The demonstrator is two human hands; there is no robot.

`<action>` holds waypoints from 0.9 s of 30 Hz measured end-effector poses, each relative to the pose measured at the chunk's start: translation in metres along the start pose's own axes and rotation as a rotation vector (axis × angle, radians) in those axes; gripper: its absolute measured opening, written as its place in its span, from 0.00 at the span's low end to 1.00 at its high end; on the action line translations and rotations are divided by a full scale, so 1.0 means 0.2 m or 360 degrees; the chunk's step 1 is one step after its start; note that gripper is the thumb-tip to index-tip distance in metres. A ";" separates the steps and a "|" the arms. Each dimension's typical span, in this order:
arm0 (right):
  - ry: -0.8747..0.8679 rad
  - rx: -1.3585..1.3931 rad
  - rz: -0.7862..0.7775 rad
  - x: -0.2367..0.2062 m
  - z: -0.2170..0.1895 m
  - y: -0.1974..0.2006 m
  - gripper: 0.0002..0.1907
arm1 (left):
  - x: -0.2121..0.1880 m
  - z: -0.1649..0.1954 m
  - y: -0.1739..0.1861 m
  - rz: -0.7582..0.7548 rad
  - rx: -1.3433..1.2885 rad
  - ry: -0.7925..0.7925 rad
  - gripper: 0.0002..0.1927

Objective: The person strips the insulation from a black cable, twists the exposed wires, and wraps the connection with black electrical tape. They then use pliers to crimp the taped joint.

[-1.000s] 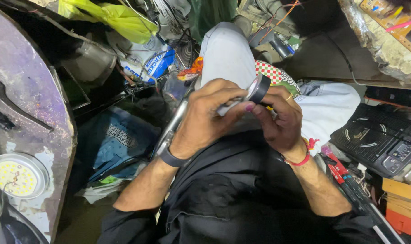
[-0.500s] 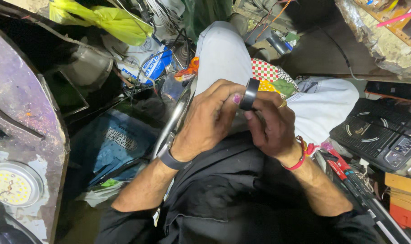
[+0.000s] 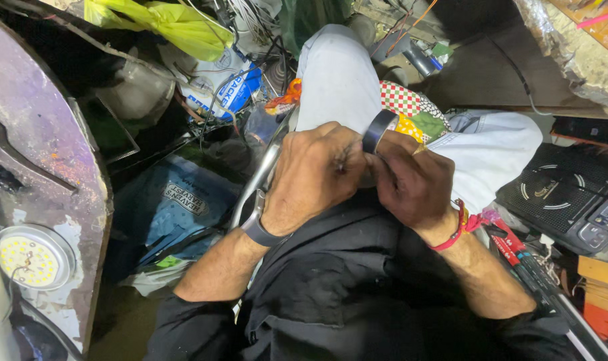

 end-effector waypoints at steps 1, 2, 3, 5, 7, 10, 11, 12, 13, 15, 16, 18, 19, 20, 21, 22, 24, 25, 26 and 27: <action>0.0015 0.0032 0.0005 0.00 0.00 0.00 0.10 | 0.00 0.00 0.00 -0.0002 0.0011 -0.0040 0.05; 0.0035 0.0062 0.0010 0.00 -0.01 0.01 0.10 | 0.01 0.01 0.00 -0.0001 0.0019 -0.0082 0.06; 0.0006 0.0069 -0.0005 0.00 0.00 0.01 0.10 | 0.01 0.01 0.00 0.0002 0.0024 -0.0116 0.07; -0.0055 0.0093 -0.0040 0.00 0.02 0.00 0.09 | 0.01 0.02 -0.01 0.0005 0.0040 -0.0172 0.09; -0.0061 0.0140 -0.0029 0.01 0.01 0.00 0.10 | 0.02 0.01 0.00 0.0004 0.0003 -0.0194 0.10; -0.0126 0.0248 -0.0025 0.00 0.01 0.00 0.10 | 0.01 0.00 -0.01 -0.0025 -0.0071 -0.0197 0.12; -0.0154 0.0291 -0.0028 -0.01 0.01 0.00 0.11 | 0.01 -0.01 -0.01 -0.0036 -0.0099 -0.0192 0.12; -0.0159 0.0289 -0.0021 -0.01 0.01 0.00 0.11 | 0.01 -0.01 -0.01 -0.0025 -0.0105 -0.0203 0.12; -0.0165 0.0288 -0.0015 -0.02 0.01 0.00 0.11 | 0.01 -0.01 -0.01 -0.0015 -0.0111 -0.0212 0.12; -0.0201 0.0341 -0.0021 -0.04 0.03 -0.01 0.11 | 0.01 -0.02 -0.01 -0.0003 -0.0192 -0.0165 0.12; -0.0232 0.0395 -0.0032 -0.04 0.05 -0.01 0.11 | 0.01 -0.04 -0.01 -0.0002 -0.0266 -0.0108 0.12; -0.0263 0.0520 -0.0045 -0.06 0.08 -0.03 0.11 | 0.01 -0.07 -0.03 -0.0043 -0.0428 0.0047 0.11; -0.0260 0.0593 -0.0047 -0.06 0.09 -0.04 0.11 | 0.00 -0.09 -0.05 -0.0083 -0.0510 0.0144 0.11; -0.0258 0.0668 -0.0051 -0.07 0.10 -0.06 0.11 | 0.00 -0.11 -0.07 -0.0123 -0.0592 0.0243 0.10; -0.0335 0.0695 -0.0063 -0.08 0.13 -0.08 0.10 | 0.00 -0.11 -0.06 -0.0082 -0.0597 0.0200 0.11; -0.0412 0.0724 -0.0077 -0.09 0.16 -0.10 0.10 | -0.01 -0.10 -0.07 -0.0040 -0.0599 0.0158 0.12; -0.0492 0.0773 -0.0072 -0.12 0.19 -0.12 0.10 | -0.01 -0.09 -0.08 0.0015 -0.0579 0.0112 0.12; -0.0495 0.0789 -0.0050 -0.13 0.19 -0.12 0.10 | -0.02 -0.10 -0.08 0.0028 -0.0559 0.0106 0.11; -0.0496 0.0805 -0.0027 -0.14 0.20 -0.11 0.11 | -0.02 -0.11 -0.08 0.0040 -0.0541 0.0097 0.10; -0.0514 0.0881 -0.0019 -0.15 0.20 -0.11 0.10 | -0.03 -0.13 -0.09 0.0020 -0.0565 0.0163 0.08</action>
Point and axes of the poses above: each hand's wrist, its own x-axis towards the middle knuckle, its own y-axis out of the back of the hand, z = x × y, the point moved 8 cm from there along x, towards the middle knuckle, and after that the axes turned 13 degrees about z, right-handed, at the moved point
